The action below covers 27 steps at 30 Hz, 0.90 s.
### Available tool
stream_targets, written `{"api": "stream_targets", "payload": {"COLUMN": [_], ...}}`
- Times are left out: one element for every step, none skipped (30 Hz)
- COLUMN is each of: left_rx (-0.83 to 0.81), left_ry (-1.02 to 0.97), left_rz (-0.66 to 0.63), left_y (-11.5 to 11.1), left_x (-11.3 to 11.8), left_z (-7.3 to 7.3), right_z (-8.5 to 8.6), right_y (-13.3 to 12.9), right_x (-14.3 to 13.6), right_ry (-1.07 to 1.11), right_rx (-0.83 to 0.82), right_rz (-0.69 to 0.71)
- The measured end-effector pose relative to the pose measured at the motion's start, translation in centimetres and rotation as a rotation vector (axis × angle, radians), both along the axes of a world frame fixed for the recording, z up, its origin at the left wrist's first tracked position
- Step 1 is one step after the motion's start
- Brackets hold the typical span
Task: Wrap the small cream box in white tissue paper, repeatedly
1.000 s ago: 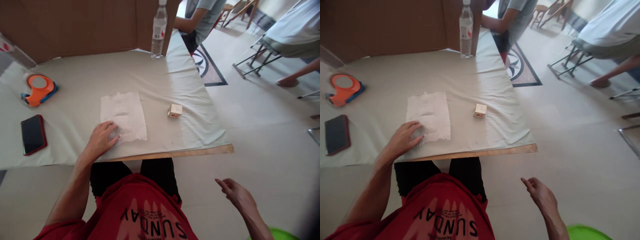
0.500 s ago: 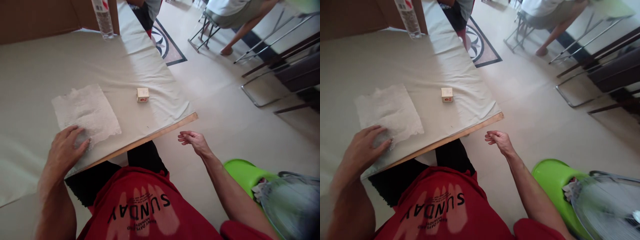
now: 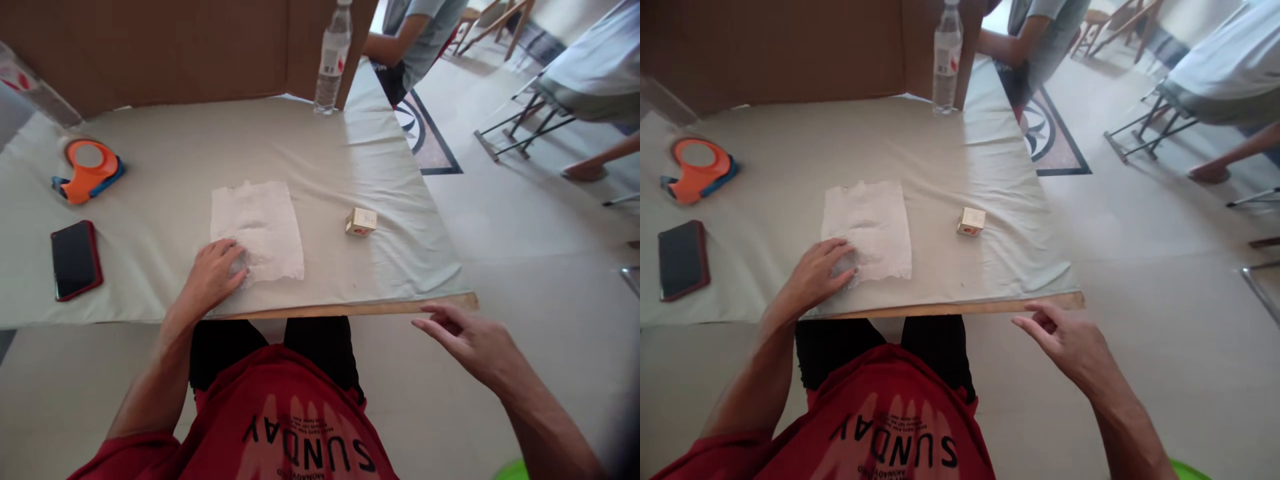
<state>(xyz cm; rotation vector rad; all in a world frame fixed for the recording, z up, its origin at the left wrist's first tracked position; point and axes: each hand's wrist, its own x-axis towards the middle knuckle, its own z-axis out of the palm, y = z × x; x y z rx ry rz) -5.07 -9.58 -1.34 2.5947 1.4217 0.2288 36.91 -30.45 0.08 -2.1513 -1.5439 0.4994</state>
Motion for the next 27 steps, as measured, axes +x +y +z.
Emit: {"api": "stream_targets", "payload": {"left_rx": [0.0,0.0,0.003,0.005,0.008,0.009,0.011,0.012,0.014,0.016,0.018,0.02,0.022,0.022,0.021,0.019,0.017,0.015,0.014,0.013,0.011,0.007,0.002,-0.005,-0.013,-0.019,-0.023], "left_ry": [-0.004,-0.008,-0.012,-0.016,-0.018,-0.019,-0.019,-0.02,-0.02,-0.022,-0.023,-0.024,-0.023,-0.022,-0.02,-0.02,-0.02,-0.022,-0.025,-0.028,-0.031,-0.032,-0.029,-0.022,-0.008,0.009,0.027], "left_rz": [-0.001,-0.001,0.001,0.007,0.012,0.015,0.017,0.016,0.013,0.01,0.01,0.011,0.012,0.013,0.017,0.02,0.023,0.026,0.027,0.029,0.029,0.03,0.031,0.033,0.036,0.037,0.039], "left_y": [-0.1,-0.2,-0.3,-0.4,-0.4,-0.4,-0.5,-0.5,-0.5,-0.5,-0.6,-0.6,-0.6,-0.7,-0.7,-0.8,-0.8,-0.9,-0.9,-0.9,-0.9,-0.9,-0.9,-0.8,-0.8,-0.8,-0.8], "left_x": [0.1,0.2,0.3,0.4,0.4,0.5,0.6,0.6,0.6,0.6,0.6,0.6,0.6,0.7,0.7,0.8,0.9,1.0,1.1,1.2,1.3,1.4,1.5,1.6,1.7,1.7,1.8], "left_z": [0.0,0.0,0.1,0.1,0.1,0.0,0.0,-0.1,-0.2,-0.3,-0.4,-0.4,-0.5,-0.5,-0.5,-0.4,-0.4,-0.4,-0.4,-0.3,-0.3,-0.3,-0.2,-0.1,0.0,0.1,0.2], "right_z": [1.2,2.3,3.2,4.0,4.4,4.6,4.6,4.3,4.0,3.6,3.2,2.9,2.7,2.6,2.7,2.8,3.1,3.5,3.9,4.3,4.6,4.6,4.4,3.9,3.1,2.1,0.9], "right_y": [0.9,1.9,3.0,4.2,5.6,7.0,8.5,10.1,11.6,13.0,14.3,15.3,16.2,16.9,17.4,17.7,18.1,18.4,18.8,19.2,19.8,20.5,21.3,22.2,23.1,23.9,24.8], "right_x": [-0.5,-1.3,-2.3,-3.4,-4.6,-5.8,-7.0,-8.2,-9.3,-10.2,-11.0,-11.7,-12.2,-12.5,-12.8,-13.1,-13.4,-13.7,-14.2,-14.9,-15.7,-16.7,-17.7,-18.8,-19.7,-20.5,-21.1], "right_ry": [0.018,0.057,0.118,0.218,0.362,0.52,0.678,0.826,0.955,1.054,1.132,1.191,1.234,1.265,1.282,1.287,1.279,1.26,1.231,1.191,1.135,1.056,0.949,0.806,0.627,0.428,0.235], "right_rx": [0.07,0.137,0.185,0.2,0.191,0.176,0.174,0.173,0.15,0.113,0.086,0.062,0.041,0.026,0.013,0.004,0.004,0.012,0.024,0.042,0.062,0.086,0.117,0.147,0.186,0.227,0.226], "right_rz": [0.026,0.038,0.026,0.006,-0.011,-0.007,0.012,0.033,0.04,0.044,0.057,0.065,0.072,0.077,0.077,0.078,0.084,0.102,0.14,0.197,0.276,0.369,0.47,0.572,0.663,0.735,0.796]}}
